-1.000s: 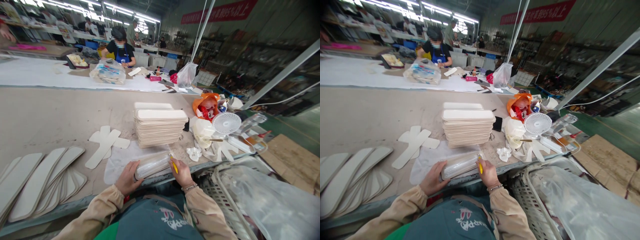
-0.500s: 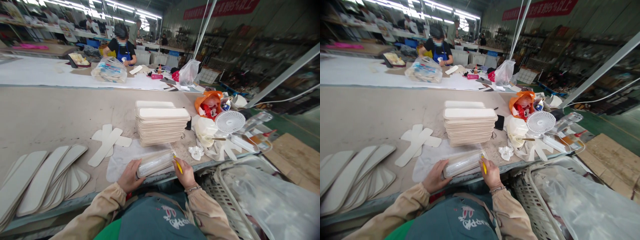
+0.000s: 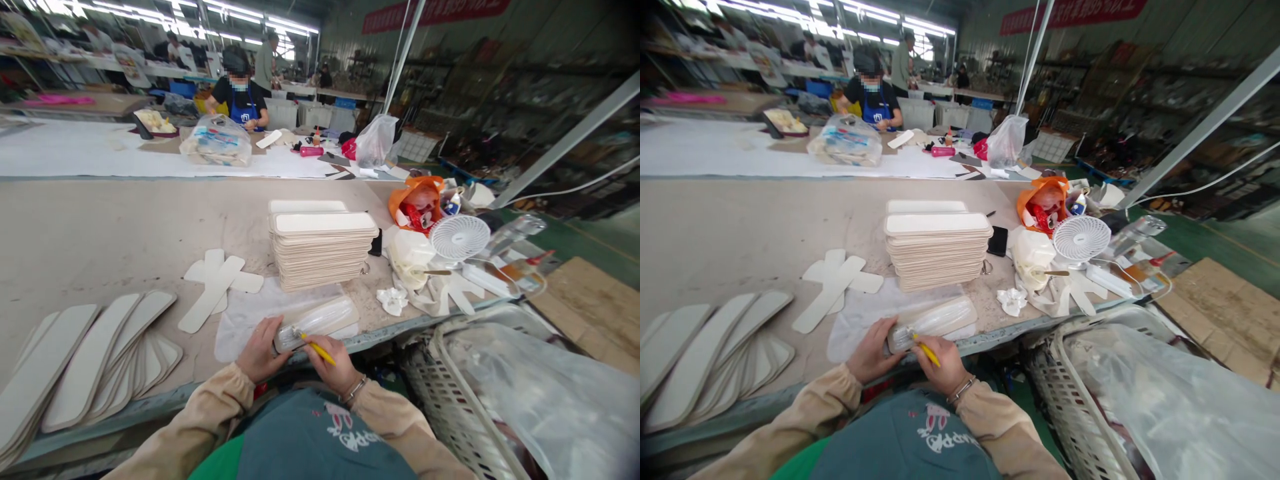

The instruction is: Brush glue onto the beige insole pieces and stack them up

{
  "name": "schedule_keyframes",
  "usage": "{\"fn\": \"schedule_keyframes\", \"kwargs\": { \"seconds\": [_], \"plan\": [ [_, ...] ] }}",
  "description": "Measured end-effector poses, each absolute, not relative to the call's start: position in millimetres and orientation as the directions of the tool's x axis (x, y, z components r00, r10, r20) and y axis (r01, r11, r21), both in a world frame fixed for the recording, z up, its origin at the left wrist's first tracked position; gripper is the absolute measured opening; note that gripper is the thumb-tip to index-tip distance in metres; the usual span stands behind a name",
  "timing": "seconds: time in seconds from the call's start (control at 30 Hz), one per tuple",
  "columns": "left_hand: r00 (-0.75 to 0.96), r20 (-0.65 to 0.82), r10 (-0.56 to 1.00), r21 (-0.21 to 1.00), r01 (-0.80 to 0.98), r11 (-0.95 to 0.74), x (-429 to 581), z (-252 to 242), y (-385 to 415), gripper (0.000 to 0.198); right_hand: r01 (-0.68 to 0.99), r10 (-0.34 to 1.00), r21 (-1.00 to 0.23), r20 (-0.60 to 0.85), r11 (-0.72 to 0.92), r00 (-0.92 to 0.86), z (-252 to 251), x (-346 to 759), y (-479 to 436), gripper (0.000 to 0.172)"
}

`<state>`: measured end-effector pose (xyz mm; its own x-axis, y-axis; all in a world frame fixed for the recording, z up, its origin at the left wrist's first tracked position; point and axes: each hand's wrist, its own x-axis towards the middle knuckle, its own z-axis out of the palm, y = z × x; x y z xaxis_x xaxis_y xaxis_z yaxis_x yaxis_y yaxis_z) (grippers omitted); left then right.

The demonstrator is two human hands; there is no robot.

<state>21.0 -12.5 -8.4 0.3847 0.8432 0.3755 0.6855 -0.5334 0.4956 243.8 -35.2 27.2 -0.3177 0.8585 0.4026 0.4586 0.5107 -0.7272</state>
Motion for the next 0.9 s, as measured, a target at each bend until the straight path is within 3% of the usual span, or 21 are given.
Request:
{"fn": "schedule_keyframes", "kwargs": {
  "seconds": [0.13, 0.3, 0.53, 0.67, 0.77, 0.9],
  "plan": [
    [0.393, 0.361, 0.846, 0.478, 0.701, -0.530, 20.6, -8.5, -12.4, 0.074, 0.489, 0.948, -0.818, 0.308, 0.304, -0.073, 17.8, 275.8, -29.6, 0.018],
    [0.403, 0.329, 0.854, 0.470, 0.714, -0.518, 19.6, -9.5, -13.9, 0.076, 0.614, 0.922, -0.771, 0.342, 0.167, 0.179, 14.7, 329.6, -17.9, 0.022],
    [0.390, 0.334, 0.858, 0.496, 0.701, -0.512, 19.3, -8.1, -13.3, 0.075, 0.721, 0.906, -0.654, 0.413, 0.228, 0.088, 14.8, 335.0, -18.8, 0.024],
    [0.391, 0.317, 0.864, 0.514, 0.695, -0.503, 20.7, -5.9, -14.0, 0.075, 0.525, 0.959, -0.813, 0.284, 0.254, -0.025, 18.8, 296.3, -31.3, 0.023],
    [0.396, 0.293, 0.870, 0.536, 0.685, -0.492, 21.5, -4.5, -14.3, 0.078, 0.248, 0.992, -0.960, 0.128, 0.129, -0.020, 22.8, 266.4, -36.1, 0.027],
    [0.366, 0.284, 0.886, 0.563, 0.684, -0.463, 22.0, -3.3, -14.8, 0.080, -0.013, 0.997, -0.999, -0.045, -0.046, -0.063, 25.6, 235.8, -31.1, 0.031]
  ]
}}
